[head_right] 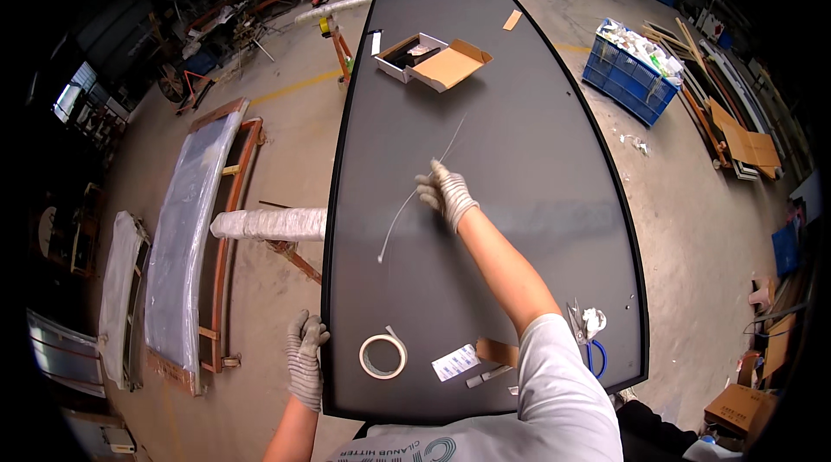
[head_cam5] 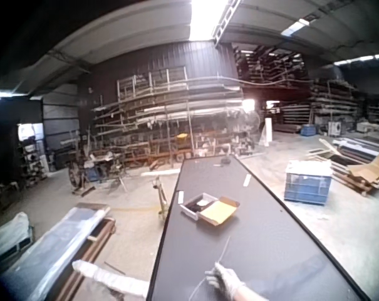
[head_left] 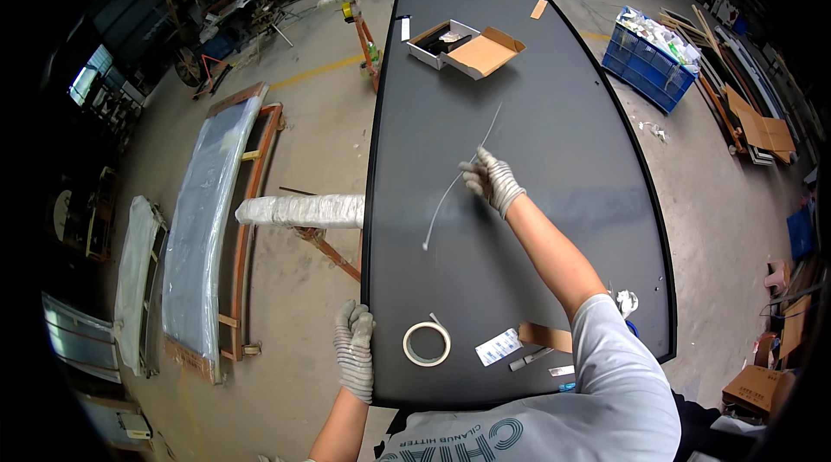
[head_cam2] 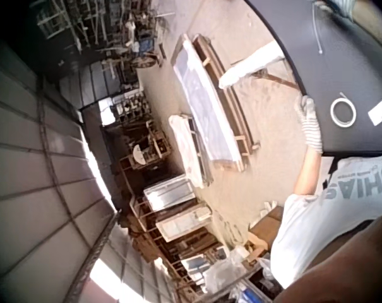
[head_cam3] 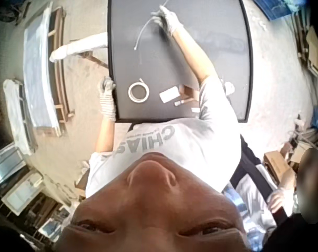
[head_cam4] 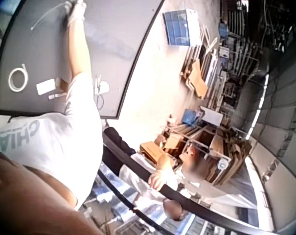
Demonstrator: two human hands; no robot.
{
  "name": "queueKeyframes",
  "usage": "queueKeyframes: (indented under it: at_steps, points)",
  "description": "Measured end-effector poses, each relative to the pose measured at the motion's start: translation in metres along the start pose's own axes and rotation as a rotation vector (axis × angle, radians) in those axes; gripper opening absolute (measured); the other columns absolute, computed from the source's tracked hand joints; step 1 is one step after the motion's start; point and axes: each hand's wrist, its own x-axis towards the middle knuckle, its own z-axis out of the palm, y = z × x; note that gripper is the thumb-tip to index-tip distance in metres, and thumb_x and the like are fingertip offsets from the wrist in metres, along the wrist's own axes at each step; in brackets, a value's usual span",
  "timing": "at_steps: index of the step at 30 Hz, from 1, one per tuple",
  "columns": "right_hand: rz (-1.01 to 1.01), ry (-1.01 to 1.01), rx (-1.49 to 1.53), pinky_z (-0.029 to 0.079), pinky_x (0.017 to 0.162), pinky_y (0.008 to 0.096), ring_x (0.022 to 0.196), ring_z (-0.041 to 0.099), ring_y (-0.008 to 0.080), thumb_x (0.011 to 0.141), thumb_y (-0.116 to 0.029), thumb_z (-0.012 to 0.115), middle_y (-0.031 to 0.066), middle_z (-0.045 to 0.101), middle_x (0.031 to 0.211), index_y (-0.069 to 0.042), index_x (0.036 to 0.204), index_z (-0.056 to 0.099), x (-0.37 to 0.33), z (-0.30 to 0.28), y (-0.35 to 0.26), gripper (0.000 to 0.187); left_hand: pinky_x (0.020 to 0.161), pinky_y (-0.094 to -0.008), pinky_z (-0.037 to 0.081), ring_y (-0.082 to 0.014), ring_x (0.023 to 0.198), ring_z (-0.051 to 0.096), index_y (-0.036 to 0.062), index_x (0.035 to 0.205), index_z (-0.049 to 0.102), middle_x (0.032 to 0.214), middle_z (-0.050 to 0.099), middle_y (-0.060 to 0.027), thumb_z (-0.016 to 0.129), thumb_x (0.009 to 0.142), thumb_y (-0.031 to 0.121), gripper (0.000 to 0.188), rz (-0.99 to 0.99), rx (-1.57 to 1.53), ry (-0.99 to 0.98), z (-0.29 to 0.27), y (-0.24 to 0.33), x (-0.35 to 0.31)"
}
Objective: The person marks a small metal part with a marker, then uses a power drill to fasten a long metal strip to the edge of a large dark panel. They handle screws, a drill, and the panel while working at a table in a workshop.
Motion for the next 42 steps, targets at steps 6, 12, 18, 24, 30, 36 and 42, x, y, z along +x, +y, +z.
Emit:
queueKeyframes:
  at_steps: [6,12,18,24,30,36,42]
  points:
    - [-0.102,0.016,-0.261,0.051,0.055,0.026,0.062,0.058,0.0127,0.09,-0.026,0.056,0.0085,0.063,0.09,-0.002,0.121,0.048,-0.051,0.066,0.086,0.04,0.086,-0.031,0.047,-0.016,0.097,0.054,-0.0016,0.131,0.039,0.111,0.054,-0.0089,0.059,0.089,0.023,0.053,0.051,0.003,0.096,-0.114,-0.02,0.011]
    - [-0.402,-0.032,-0.988,0.051,0.081,0.0322,0.091,0.061,0.0227,0.086,-0.026,0.06,0.013,0.061,0.099,0.001,0.121,0.047,-0.148,0.157,0.227,0.047,0.083,-0.0293,0.048,-0.0161,0.093,0.055,-0.0012,0.129,0.043,0.108,0.054,-0.0093,0.058,0.089,0.027,0.051,-0.035,-0.073,0.225,-0.282,-0.041,0.032]
    - [-0.605,0.489,-1.897,0.03,0.103,0.0458,0.122,0.037,0.037,0.065,-0.019,0.071,0.0217,0.038,0.131,0.001,0.132,0.031,-0.143,0.188,0.301,0.08,0.081,-0.0309,0.049,-0.0184,0.094,0.054,-0.0013,0.128,0.042,0.11,0.054,-0.0126,0.056,0.09,0.029,0.05,-0.098,-0.022,0.366,-0.464,-0.041,0.041]
    - [-0.638,0.612,-1.999,0.031,0.102,0.0464,0.122,0.038,0.0361,0.071,-0.01,0.062,0.0203,0.039,0.133,0.0,0.136,0.028,-0.114,0.188,0.327,0.074,0.076,-0.0292,0.05,-0.0177,0.09,0.055,-0.0013,0.126,0.044,0.104,0.055,-0.0097,0.054,0.09,0.028,0.047,-0.19,-0.06,0.488,-0.561,-0.055,0.073]
    - [-0.614,0.682,-2.077,0.033,0.101,0.0452,0.119,0.041,0.0386,0.075,-0.009,0.058,0.0225,0.041,0.13,0.001,0.136,0.029,-0.107,0.191,0.331,0.067,0.082,-0.0296,0.049,-0.0168,0.096,0.054,-0.0033,0.125,0.044,0.109,0.055,-0.0103,0.059,0.089,0.023,0.047,-0.173,-0.101,0.105,-0.539,-0.026,0.177]
    - [-0.461,0.846,-2.172,0.032,0.103,0.0455,0.123,0.038,0.0383,0.075,-0.014,0.065,0.022,0.038,0.134,0.0,0.137,0.028,-0.075,0.193,0.324,0.074,0.083,-0.0262,0.047,-0.0137,0.092,0.055,0.0,0.122,0.049,0.106,0.056,-0.0075,0.057,0.091,0.015,0.036,-0.054,0.043,-0.142,-0.559,0.001,0.322]
    - [-0.538,1.056,-2.142,0.025,0.106,0.0504,0.126,0.031,0.0408,0.076,-0.023,0.061,0.024,0.031,0.139,0.004,0.135,0.028,0.041,0.276,0.305,0.073,0.077,-0.0294,0.05,-0.0178,0.084,0.06,0.0008,0.116,0.055,0.097,0.061,-0.0125,0.062,0.086,0.015,0.033,0.123,0.722,-0.212,-0.623,0.009,0.455]
